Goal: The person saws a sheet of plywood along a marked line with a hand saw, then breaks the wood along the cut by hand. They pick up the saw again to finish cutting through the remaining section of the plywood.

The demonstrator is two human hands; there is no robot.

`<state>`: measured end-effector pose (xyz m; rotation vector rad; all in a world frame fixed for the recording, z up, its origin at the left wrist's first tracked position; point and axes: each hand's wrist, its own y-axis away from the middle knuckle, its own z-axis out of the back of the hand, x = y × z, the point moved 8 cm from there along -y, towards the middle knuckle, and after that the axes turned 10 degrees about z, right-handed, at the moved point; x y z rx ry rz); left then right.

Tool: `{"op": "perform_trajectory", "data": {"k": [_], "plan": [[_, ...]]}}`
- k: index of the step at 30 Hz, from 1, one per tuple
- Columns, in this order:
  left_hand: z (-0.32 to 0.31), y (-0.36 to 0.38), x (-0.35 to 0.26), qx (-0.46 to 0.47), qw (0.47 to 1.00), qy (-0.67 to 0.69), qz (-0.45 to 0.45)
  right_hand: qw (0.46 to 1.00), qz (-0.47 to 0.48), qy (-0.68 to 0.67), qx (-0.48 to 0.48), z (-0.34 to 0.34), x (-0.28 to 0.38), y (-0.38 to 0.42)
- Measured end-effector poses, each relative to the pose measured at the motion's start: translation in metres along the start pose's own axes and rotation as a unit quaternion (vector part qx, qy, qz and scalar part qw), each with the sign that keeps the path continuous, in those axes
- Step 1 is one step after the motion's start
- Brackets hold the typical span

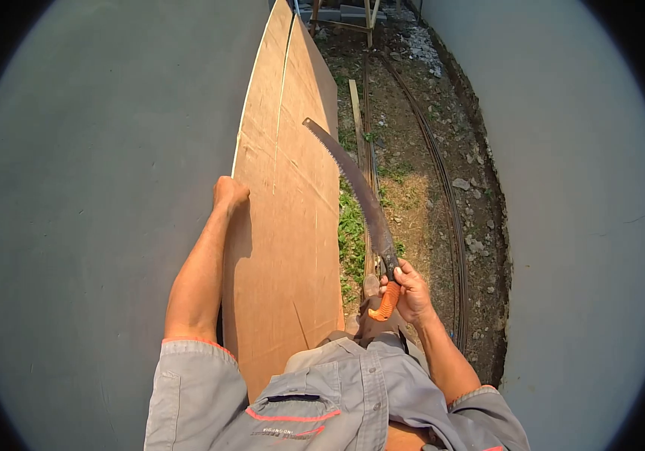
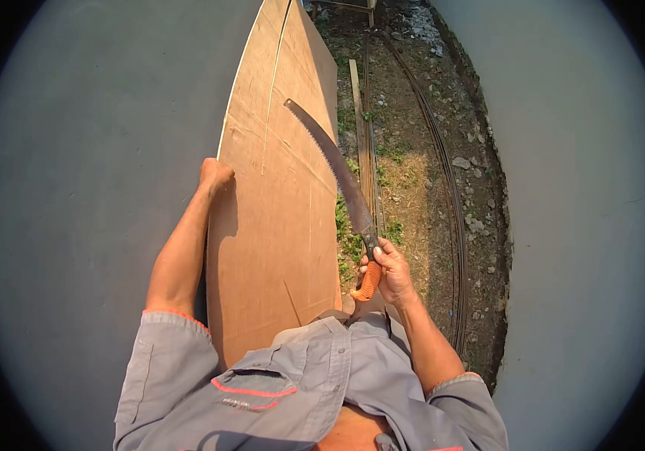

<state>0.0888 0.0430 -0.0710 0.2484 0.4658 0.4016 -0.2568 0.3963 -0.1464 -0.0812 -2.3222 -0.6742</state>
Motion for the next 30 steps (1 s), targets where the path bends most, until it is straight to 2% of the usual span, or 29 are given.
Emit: {"op": "perform_trajectory", "data": {"k": [2,4,9,11,18,21,26,30], "plan": [[-0.001,-0.001,0.002,0.007,1.0,0.01,0.003,0.998,-0.005,-0.008,0.068,0.004,0.008,0.0],[0.001,0.0,0.0,-0.003,1.0,-0.003,-0.001,0.998,0.01,0.036,0.057,0.005,0.016,0.004],[0.006,0.011,-0.008,0.002,0.999,-0.018,-0.032,0.999,-0.007,0.008,0.044,0.009,0.01,0.015],[0.013,0.011,-0.008,-0.073,0.995,0.024,-0.064,0.999,-0.015,-0.014,0.041,0.017,0.004,0.014],[0.006,0.001,-0.001,-0.035,0.997,-0.014,-0.068,0.999,-0.026,-0.033,0.025,0.015,0.018,0.01],[0.007,0.004,0.002,-0.008,0.998,-0.007,-0.069,0.998,0.008,-0.011,0.064,0.011,0.032,-0.007],[0.012,0.005,0.005,-0.042,0.994,-0.029,-0.098,0.995,-0.019,-0.087,0.037,0.002,0.048,-0.03],[0.01,-0.005,0.017,-0.056,0.989,-0.026,-0.135,0.99,0.004,-0.107,0.089,-0.017,0.085,-0.04]]}}
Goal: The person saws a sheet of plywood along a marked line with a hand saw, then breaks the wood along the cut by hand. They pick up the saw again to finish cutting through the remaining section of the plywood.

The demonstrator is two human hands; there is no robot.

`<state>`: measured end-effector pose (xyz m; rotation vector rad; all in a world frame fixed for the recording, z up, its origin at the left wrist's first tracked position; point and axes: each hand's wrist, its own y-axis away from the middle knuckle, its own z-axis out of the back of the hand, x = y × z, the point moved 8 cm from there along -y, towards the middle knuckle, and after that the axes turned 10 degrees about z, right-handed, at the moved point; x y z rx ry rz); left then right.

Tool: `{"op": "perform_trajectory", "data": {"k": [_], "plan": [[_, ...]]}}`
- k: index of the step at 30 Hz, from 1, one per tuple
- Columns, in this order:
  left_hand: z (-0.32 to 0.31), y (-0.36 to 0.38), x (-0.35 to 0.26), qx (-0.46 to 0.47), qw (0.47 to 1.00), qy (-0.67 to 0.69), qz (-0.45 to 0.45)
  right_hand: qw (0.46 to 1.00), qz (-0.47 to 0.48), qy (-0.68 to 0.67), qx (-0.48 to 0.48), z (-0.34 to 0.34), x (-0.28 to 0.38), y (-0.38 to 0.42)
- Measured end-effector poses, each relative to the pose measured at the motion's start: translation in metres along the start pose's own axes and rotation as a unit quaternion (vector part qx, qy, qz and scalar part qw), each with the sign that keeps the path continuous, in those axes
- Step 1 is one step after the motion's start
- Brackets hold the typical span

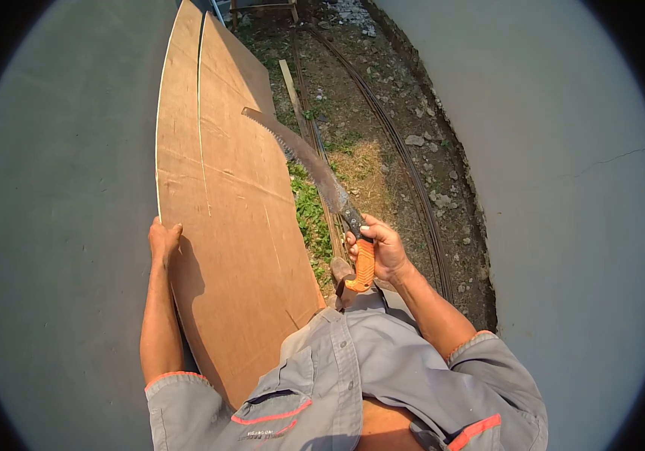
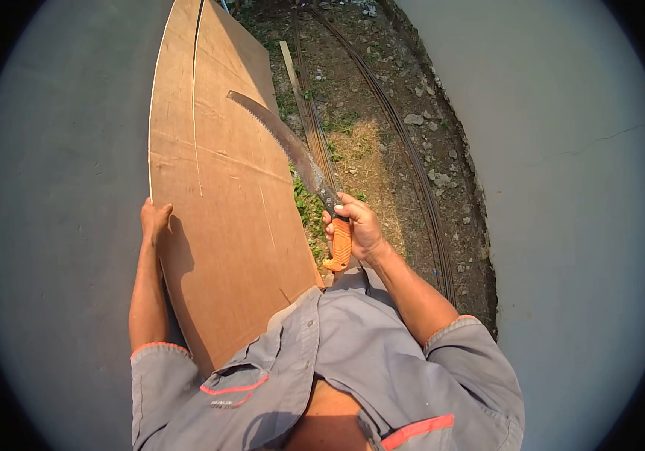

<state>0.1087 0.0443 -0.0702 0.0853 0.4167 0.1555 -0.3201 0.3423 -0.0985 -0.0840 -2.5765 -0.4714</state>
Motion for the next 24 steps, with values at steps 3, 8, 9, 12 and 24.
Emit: {"op": "perform_trajectory", "data": {"k": [3,8,9,12,24], "plan": [[0.002,0.007,-0.001,0.001,1.0,0.005,-0.001,0.991,0.024,0.123,0.053,-0.012,0.032,-0.008],[0.004,0.007,0.003,-0.003,1.0,0.016,-0.001,0.958,0.051,0.256,0.117,-0.026,0.066,-0.009],[0.002,0.006,0.003,-0.002,1.0,0.017,-0.004,0.965,0.053,0.23,0.117,-0.029,0.072,-0.007],[0.0,0.002,0.008,-0.003,0.999,0.039,-0.009,0.968,0.069,0.201,0.133,-0.032,0.089,-0.007],[0.003,0.002,0.01,-0.01,1.0,0.021,-0.01,0.933,0.175,0.303,0.089,-0.028,0.127,-0.01]]}}
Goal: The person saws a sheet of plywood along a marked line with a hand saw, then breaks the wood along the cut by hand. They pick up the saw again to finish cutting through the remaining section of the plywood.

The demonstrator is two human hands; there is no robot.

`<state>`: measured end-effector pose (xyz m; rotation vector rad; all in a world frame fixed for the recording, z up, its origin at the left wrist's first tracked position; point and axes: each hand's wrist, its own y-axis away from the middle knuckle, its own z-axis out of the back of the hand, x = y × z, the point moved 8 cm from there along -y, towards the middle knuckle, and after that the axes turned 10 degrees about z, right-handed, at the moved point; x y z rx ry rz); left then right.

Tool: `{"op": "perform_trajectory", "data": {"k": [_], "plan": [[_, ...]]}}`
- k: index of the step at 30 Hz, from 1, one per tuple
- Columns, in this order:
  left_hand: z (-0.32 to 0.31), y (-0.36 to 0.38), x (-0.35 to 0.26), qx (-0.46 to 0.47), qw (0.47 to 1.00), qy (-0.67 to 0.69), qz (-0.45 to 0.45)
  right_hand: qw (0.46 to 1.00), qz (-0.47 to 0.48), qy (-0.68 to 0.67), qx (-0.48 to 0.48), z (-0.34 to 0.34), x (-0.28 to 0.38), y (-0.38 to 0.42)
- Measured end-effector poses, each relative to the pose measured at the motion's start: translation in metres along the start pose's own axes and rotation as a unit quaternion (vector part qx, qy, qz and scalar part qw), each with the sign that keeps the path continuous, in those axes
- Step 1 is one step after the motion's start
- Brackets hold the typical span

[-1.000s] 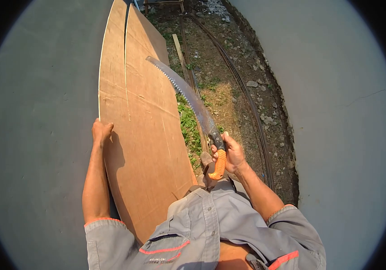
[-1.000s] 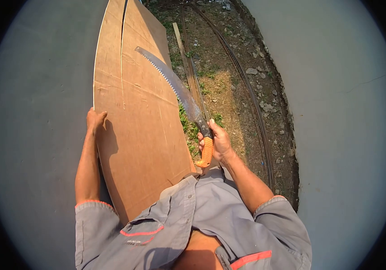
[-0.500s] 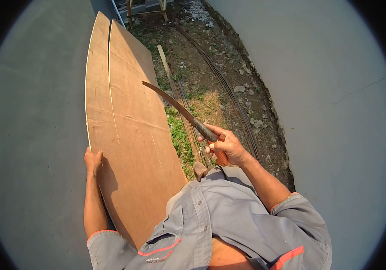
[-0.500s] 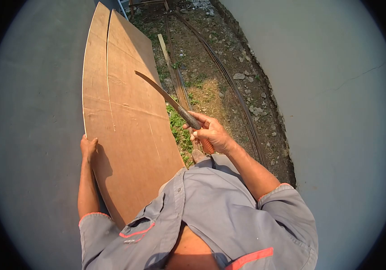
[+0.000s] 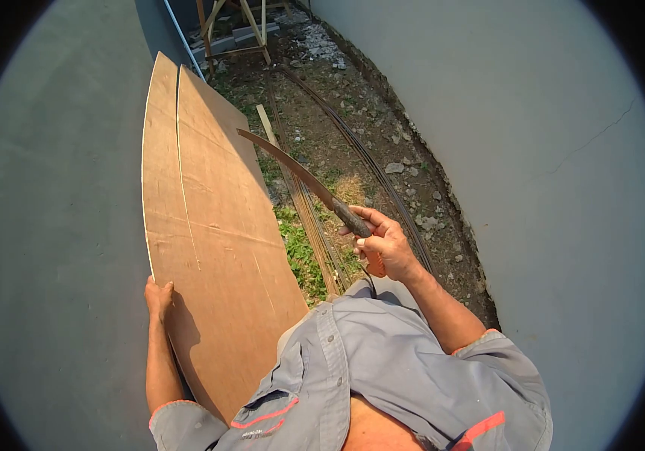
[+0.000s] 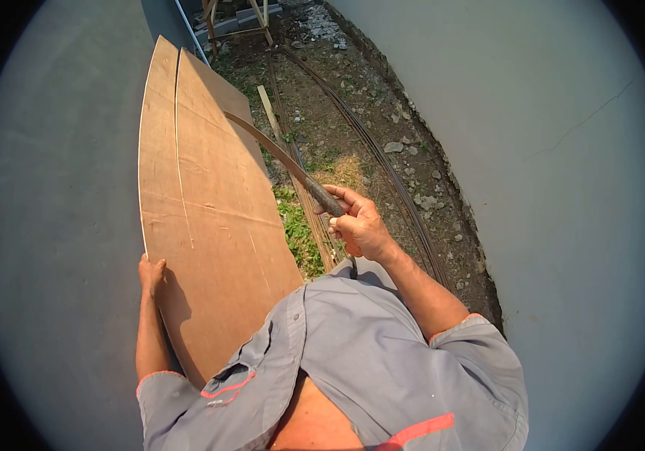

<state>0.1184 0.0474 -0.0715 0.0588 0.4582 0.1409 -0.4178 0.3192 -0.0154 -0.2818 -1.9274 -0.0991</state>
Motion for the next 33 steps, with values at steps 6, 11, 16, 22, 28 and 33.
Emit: {"op": "perform_trajectory", "data": {"k": [6,11,16,22,28,33], "plan": [[-0.002,-0.004,0.004,-0.009,1.0,-0.008,-0.014,0.993,-0.002,-0.082,-0.087,0.019,0.0,-0.001],[-0.007,-0.008,0.009,0.001,1.0,0.016,0.002,0.987,-0.003,-0.142,-0.08,0.024,0.002,-0.002],[-0.002,0.0,0.0,-0.008,1.0,-0.002,0.011,0.977,-0.028,-0.175,-0.119,0.027,-0.005,0.001],[-0.007,-0.01,0.008,0.001,1.0,-0.002,0.004,0.971,-0.068,-0.182,-0.138,0.037,-0.023,0.005],[-0.009,-0.016,0.019,0.007,1.0,0.005,-0.019,0.963,-0.045,-0.211,-0.165,0.035,-0.015,0.001],[-0.013,-0.024,0.025,0.006,1.0,0.017,-0.015,0.972,-0.004,-0.156,-0.174,0.04,-0.006,0.002]]}}
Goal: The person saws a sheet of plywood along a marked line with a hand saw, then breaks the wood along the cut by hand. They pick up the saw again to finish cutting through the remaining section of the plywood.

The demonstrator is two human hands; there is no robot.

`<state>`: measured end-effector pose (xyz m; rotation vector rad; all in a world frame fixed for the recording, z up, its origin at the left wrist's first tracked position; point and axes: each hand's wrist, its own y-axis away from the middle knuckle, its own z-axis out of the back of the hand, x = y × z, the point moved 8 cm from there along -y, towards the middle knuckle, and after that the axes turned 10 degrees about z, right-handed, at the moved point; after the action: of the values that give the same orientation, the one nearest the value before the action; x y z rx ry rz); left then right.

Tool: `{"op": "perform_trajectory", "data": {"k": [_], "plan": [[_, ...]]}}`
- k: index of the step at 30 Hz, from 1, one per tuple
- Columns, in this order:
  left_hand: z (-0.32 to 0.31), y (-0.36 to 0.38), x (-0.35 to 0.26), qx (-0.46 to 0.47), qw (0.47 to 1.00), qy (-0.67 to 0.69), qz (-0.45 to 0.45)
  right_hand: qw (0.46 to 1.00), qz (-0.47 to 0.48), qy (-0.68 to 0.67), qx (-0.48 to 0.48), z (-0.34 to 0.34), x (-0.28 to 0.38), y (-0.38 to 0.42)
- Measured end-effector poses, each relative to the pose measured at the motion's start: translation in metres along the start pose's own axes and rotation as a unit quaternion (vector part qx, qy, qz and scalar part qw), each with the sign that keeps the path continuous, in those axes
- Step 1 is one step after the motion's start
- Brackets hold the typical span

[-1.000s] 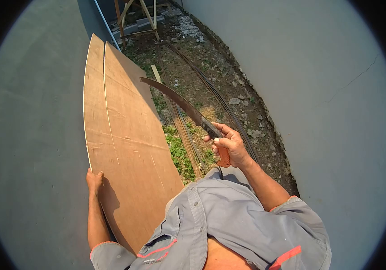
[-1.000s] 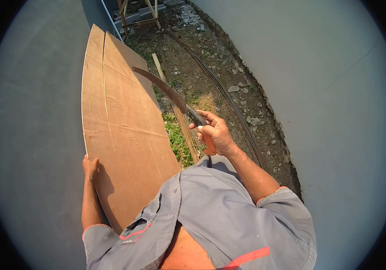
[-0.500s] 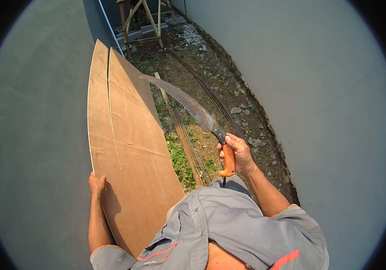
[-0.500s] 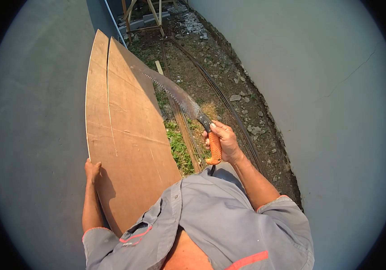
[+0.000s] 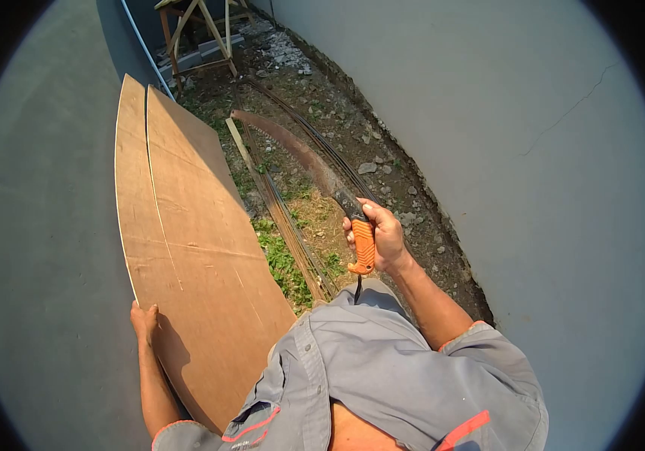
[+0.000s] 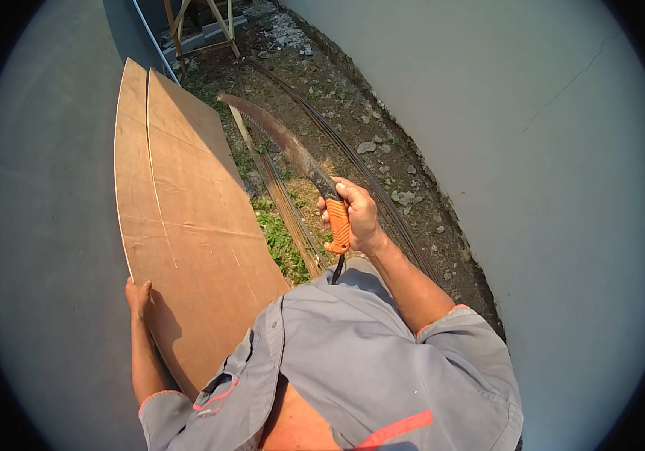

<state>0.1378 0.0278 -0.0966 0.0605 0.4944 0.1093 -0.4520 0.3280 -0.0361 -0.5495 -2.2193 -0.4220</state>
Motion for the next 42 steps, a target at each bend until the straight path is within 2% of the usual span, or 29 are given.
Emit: {"op": "perform_trajectory", "data": {"k": [2,3,5,7,9,10,16,19,21,22,26,38,42], "plan": [[-0.002,-0.002,0.005,-0.001,1.0,0.001,-0.001,0.995,0.045,0.09,0.016,-0.004,0.013,0.002],[-0.002,-0.001,0.003,-0.002,1.0,0.002,-0.005,0.995,0.048,0.089,0.016,-0.006,0.016,0.002],[0.0,-0.001,0.003,-0.006,1.0,-0.006,-0.003,0.972,0.113,0.201,0.05,-0.015,0.03,0.004],[0.001,0.0,0.001,-0.005,1.0,-0.014,0.005,0.968,0.114,0.219,0.043,-0.019,0.035,0.005],[0.002,0.001,0.002,-0.002,1.0,-0.024,0.016,0.944,0.182,0.27,0.057,-0.024,0.044,0.007],[0.002,0.001,0.0,-0.002,1.0,-0.016,0.01,0.944,0.182,0.27,0.057,-0.026,0.045,0.008],[-0.002,-0.002,0.002,0.003,1.0,0.0,-0.004,0.952,0.183,0.237,0.066,-0.021,0.047,0.004],[0.003,0.001,-0.001,-0.004,1.0,-0.014,-0.003,0.965,0.177,0.176,0.075,-0.023,0.048,0.003],[0.004,0.003,-0.001,-0.008,1.0,-0.025,-0.007,0.995,0.091,-0.032,0.032,-0.018,0.042,0.003],[0.002,0.0,0.0,-0.007,1.0,-0.02,-0.003,0.995,0.074,-0.057,0.031,-0.014,0.037,-0.002],[-0.001,-0.003,0.005,-0.001,1.0,-0.011,0.002,0.994,0.031,-0.101,0.025,-0.006,0.028,-0.002],[0.0,0.003,0.0,0.001,1.0,0.007,-0.004,0.992,0.02,-0.118,0.039,-0.004,0.025,0.003],[-0.001,0.0,0.002,-0.004,1.0,0.002,0.019,0.992,0.017,-0.114,0.045,-0.003,0.024,0.002]]}}
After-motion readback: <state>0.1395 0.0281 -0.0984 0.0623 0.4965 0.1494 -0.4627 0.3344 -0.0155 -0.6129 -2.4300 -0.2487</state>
